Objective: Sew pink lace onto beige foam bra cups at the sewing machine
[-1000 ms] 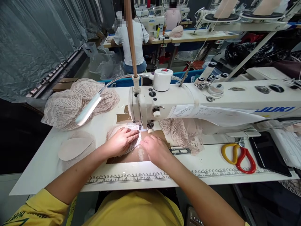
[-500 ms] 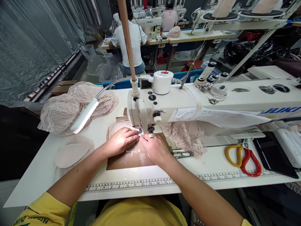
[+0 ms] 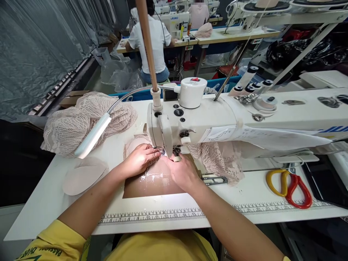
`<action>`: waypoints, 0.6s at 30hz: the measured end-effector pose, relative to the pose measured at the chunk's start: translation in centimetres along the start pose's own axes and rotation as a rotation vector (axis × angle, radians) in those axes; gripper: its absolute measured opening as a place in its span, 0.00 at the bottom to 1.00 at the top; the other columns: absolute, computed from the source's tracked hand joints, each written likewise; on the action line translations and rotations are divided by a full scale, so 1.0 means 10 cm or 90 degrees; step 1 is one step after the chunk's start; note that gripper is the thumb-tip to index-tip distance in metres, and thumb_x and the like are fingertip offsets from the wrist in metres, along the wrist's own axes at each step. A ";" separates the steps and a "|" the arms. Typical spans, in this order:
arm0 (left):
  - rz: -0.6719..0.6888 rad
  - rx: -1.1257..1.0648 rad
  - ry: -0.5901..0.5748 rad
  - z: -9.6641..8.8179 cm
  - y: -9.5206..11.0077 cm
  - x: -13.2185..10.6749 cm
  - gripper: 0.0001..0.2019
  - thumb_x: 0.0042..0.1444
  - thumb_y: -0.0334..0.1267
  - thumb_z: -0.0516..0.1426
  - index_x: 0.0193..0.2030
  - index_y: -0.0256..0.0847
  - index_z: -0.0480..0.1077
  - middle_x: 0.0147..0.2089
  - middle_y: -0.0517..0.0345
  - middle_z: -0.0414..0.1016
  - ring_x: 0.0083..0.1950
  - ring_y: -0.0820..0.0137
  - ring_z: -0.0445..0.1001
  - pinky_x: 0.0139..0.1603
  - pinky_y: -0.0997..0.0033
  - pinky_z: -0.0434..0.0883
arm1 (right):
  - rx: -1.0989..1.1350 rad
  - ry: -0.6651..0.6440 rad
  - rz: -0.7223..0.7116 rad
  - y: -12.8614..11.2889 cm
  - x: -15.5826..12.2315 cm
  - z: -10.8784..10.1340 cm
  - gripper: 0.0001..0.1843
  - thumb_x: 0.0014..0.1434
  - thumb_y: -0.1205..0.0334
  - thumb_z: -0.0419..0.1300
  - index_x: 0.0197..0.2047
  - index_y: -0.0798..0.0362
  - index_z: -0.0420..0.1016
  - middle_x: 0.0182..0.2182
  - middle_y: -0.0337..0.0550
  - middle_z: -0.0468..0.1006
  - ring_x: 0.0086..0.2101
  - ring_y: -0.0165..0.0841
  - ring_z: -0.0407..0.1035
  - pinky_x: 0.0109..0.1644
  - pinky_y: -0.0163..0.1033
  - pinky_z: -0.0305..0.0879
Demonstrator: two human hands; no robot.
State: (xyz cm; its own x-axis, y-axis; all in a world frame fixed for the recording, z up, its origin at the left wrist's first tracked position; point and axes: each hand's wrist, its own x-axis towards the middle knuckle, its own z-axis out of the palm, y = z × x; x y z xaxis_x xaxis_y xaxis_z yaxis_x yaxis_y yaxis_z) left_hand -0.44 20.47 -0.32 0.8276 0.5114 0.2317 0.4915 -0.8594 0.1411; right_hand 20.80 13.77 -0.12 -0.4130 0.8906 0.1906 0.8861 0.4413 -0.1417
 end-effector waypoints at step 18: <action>-0.150 0.054 -0.103 -0.33 0.21 -0.05 0.14 0.63 0.37 0.48 0.46 0.36 0.72 0.44 0.46 0.74 0.43 0.60 0.71 0.42 0.62 0.68 | 0.057 0.045 0.028 0.06 -0.03 0.07 0.19 0.62 0.69 0.49 0.51 0.48 0.76 0.39 0.41 0.78 0.31 0.31 0.66 0.34 0.35 0.58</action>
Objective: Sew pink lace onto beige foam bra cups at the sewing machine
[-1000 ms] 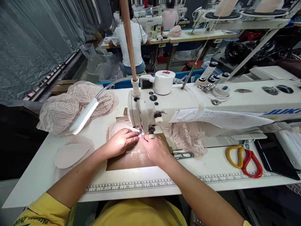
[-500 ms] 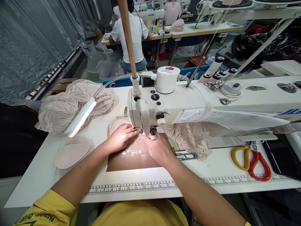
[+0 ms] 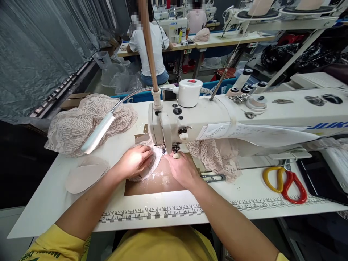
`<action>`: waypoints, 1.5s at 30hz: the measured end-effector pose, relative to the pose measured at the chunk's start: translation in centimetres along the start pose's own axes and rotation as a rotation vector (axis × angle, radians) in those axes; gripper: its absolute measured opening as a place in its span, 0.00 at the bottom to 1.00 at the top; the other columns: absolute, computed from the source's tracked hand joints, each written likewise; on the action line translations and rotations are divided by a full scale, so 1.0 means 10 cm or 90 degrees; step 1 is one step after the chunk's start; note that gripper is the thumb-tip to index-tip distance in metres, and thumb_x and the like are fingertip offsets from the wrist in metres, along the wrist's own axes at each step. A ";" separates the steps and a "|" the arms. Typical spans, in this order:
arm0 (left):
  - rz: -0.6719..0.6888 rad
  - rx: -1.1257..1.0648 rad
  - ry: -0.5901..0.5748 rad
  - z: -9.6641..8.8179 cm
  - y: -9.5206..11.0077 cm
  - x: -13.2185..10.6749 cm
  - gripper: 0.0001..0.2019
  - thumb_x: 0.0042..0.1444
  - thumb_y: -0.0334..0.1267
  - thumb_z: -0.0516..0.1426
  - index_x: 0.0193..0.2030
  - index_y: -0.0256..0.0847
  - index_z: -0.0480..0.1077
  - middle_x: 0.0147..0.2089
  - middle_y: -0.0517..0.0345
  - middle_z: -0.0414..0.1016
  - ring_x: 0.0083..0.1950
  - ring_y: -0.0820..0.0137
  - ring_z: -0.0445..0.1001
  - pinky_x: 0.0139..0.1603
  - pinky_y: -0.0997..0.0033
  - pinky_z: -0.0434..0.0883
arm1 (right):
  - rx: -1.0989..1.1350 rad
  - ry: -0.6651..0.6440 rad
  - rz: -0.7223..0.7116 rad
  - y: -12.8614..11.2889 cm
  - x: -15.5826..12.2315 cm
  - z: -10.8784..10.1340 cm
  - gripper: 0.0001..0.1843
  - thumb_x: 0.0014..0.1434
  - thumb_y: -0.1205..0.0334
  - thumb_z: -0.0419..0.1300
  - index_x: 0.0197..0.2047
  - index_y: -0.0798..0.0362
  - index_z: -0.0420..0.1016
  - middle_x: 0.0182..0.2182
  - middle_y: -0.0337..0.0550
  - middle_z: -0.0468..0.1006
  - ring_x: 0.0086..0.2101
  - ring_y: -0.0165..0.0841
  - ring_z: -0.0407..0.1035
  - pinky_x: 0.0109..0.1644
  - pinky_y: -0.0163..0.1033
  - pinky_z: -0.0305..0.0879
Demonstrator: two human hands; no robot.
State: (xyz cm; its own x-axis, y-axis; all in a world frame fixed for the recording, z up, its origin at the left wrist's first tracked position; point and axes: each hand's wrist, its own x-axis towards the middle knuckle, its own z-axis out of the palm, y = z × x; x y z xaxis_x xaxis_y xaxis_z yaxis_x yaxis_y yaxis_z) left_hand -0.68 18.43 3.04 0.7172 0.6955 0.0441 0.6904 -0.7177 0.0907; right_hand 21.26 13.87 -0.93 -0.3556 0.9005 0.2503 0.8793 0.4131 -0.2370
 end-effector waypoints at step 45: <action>0.144 -0.043 0.061 0.25 0.06 0.02 0.19 0.61 0.30 0.50 0.58 0.35 0.67 0.59 0.48 0.70 0.52 0.59 0.67 0.49 0.58 0.68 | -0.095 -0.079 0.003 -0.14 0.03 -0.06 0.24 0.61 0.72 0.48 0.56 0.51 0.73 0.34 0.46 0.76 0.28 0.32 0.65 0.27 0.37 0.52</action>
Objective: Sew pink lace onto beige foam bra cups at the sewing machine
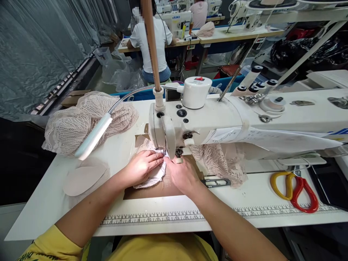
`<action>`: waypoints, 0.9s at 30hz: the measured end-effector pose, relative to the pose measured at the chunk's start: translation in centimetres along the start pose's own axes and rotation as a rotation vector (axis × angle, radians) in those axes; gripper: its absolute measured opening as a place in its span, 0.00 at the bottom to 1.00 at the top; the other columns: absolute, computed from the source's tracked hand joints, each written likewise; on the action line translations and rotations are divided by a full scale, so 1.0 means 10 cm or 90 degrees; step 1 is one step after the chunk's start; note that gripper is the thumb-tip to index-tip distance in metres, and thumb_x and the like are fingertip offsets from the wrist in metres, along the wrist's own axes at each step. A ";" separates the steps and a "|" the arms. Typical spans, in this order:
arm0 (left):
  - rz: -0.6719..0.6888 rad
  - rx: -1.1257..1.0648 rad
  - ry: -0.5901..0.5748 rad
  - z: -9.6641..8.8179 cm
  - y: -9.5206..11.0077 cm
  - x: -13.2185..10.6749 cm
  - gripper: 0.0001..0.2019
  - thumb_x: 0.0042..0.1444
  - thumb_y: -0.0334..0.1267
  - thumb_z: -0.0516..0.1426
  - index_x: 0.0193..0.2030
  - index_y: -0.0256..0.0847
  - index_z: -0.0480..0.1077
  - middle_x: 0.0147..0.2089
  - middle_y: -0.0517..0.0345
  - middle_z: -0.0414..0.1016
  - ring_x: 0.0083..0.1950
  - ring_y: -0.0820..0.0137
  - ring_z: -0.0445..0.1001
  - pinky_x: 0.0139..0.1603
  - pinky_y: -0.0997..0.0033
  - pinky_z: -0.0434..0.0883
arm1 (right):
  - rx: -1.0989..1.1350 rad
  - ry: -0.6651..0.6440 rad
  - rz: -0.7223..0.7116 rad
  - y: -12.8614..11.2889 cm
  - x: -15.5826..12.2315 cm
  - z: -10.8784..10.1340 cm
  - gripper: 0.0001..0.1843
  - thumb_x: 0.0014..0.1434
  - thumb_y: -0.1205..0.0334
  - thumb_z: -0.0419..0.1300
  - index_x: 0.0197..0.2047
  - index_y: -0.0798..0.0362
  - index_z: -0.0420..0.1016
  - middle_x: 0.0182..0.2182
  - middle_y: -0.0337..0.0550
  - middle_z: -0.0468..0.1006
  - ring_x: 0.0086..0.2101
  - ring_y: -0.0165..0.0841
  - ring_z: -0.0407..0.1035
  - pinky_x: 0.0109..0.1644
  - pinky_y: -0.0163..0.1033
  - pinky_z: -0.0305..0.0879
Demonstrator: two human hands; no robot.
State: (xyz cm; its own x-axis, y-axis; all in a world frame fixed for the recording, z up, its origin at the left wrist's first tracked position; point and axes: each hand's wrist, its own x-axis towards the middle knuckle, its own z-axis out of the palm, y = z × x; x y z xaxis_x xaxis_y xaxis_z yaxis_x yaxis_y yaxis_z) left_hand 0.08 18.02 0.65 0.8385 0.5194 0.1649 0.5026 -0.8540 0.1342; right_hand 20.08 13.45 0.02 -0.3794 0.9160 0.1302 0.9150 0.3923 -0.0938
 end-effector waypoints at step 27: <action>-0.002 -0.027 0.097 0.03 -0.09 0.08 0.15 0.65 0.37 0.49 0.50 0.37 0.73 0.52 0.50 0.76 0.47 0.63 0.70 0.47 0.62 0.69 | 0.037 0.014 -0.012 0.03 -0.01 -0.02 0.24 0.58 0.74 0.48 0.53 0.50 0.75 0.37 0.44 0.78 0.28 0.31 0.65 0.29 0.35 0.55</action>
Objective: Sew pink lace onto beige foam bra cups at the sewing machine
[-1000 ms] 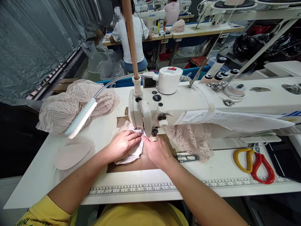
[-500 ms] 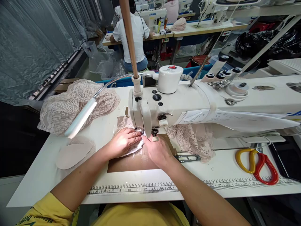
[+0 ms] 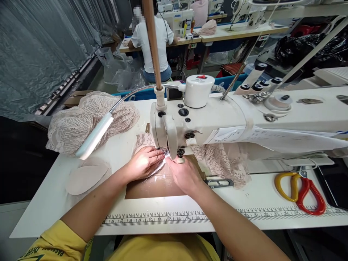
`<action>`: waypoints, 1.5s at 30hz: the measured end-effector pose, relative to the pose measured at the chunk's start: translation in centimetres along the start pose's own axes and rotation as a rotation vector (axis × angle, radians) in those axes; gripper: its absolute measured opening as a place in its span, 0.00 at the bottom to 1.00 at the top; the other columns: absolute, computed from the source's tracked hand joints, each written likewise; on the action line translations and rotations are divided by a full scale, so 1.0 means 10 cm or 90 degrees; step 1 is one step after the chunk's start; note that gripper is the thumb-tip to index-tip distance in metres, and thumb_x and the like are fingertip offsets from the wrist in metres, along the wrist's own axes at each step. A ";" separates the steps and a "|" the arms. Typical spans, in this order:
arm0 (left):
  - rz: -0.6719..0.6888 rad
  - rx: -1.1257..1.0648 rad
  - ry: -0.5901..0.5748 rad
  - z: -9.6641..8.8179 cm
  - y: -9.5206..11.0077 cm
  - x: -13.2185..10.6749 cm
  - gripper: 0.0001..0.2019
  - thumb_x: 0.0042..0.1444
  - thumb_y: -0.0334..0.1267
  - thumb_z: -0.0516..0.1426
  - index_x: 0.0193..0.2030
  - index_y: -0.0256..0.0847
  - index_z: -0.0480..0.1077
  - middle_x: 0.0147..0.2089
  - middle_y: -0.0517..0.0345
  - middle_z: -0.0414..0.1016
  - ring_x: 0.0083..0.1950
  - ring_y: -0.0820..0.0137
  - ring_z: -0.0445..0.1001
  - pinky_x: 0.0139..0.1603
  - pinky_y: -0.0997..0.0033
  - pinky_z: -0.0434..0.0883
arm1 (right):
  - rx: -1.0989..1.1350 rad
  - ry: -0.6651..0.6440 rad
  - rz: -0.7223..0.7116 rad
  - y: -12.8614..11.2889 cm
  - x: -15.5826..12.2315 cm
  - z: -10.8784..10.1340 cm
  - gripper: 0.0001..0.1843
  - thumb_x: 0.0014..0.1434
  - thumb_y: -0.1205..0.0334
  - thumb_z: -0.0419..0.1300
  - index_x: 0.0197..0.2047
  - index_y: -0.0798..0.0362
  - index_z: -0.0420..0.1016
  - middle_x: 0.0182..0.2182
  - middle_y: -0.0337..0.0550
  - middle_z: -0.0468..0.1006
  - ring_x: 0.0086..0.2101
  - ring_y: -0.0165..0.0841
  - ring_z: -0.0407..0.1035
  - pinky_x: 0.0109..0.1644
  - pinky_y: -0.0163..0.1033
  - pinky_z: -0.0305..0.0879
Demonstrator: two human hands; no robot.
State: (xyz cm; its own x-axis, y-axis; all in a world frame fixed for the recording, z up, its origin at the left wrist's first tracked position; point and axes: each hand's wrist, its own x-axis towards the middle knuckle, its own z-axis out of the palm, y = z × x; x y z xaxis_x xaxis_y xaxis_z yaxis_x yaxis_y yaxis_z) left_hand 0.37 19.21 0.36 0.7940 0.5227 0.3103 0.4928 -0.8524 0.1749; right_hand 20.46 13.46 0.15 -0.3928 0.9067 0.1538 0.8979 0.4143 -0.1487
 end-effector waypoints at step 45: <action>-0.013 -0.008 -0.039 -0.03 0.11 -0.03 0.17 0.65 0.38 0.49 0.55 0.35 0.69 0.57 0.45 0.72 0.54 0.58 0.68 0.52 0.55 0.69 | -0.054 0.013 0.025 -0.05 0.03 0.10 0.22 0.61 0.70 0.50 0.56 0.52 0.73 0.42 0.47 0.77 0.31 0.34 0.67 0.31 0.38 0.58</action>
State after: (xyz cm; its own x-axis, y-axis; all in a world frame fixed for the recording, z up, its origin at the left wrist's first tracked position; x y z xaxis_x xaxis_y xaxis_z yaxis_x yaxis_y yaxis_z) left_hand 0.53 18.12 0.69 0.8047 0.5392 0.2483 0.5044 -0.8417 0.1930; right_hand 19.70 13.57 -0.67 -0.3529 0.9201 0.1697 0.9267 0.3688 -0.0726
